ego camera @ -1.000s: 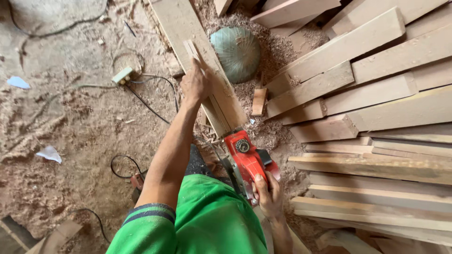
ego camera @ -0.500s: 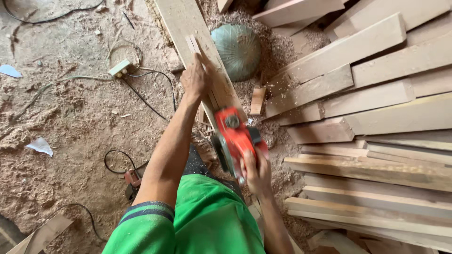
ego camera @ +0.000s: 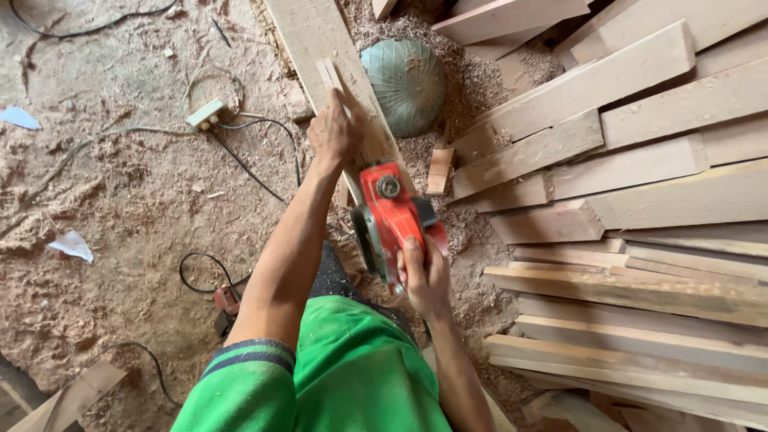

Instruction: The person cuts long wooden planks into shorter strips using a handheld circular saw on the sawdust-covered floor. They align each plank, hold it steady with one hand, guide the saw through it, then move the cut pieces aside and reach for the next plank, repeating the process.

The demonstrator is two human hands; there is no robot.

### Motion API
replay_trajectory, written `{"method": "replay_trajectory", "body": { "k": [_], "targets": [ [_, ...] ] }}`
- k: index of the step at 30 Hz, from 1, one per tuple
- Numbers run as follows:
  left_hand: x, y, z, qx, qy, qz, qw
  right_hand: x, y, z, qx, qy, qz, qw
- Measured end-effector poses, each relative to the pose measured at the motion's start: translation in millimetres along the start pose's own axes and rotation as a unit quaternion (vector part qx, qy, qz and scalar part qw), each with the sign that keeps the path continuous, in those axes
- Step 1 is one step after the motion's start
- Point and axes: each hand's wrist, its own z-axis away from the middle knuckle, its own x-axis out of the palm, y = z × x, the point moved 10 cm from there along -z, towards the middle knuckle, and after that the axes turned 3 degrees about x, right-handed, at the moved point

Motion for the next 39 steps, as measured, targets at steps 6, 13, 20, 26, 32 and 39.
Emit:
{"method": "replay_trajectory", "body": {
  "k": [6,13,20,26,32,39],
  "targets": [
    [-1,7,-1,0.010,-0.013,0.008,1.000,-32,1,64,0.004,0.045,0.029,0.999],
    [10,-3,-3,-0.041,-0.038,0.052,0.997,-10,-11,27,-0.025,0.049,0.019,0.998],
    [-16,14,-2,0.043,0.033,0.024,0.998,-23,-13,20,-0.075,0.048,-0.057,0.994],
    [-5,11,2,-0.036,-0.057,0.102,0.993,-114,43,97,0.021,0.165,-0.066,0.984],
    [-22,-2,6,-0.044,-0.027,0.362,0.931,-175,100,151,0.094,0.337,-0.196,0.916],
    [-24,-8,19,-0.082,-0.034,0.575,0.813,-198,105,176,0.082,0.387,-0.238,0.887]
  ]
}}
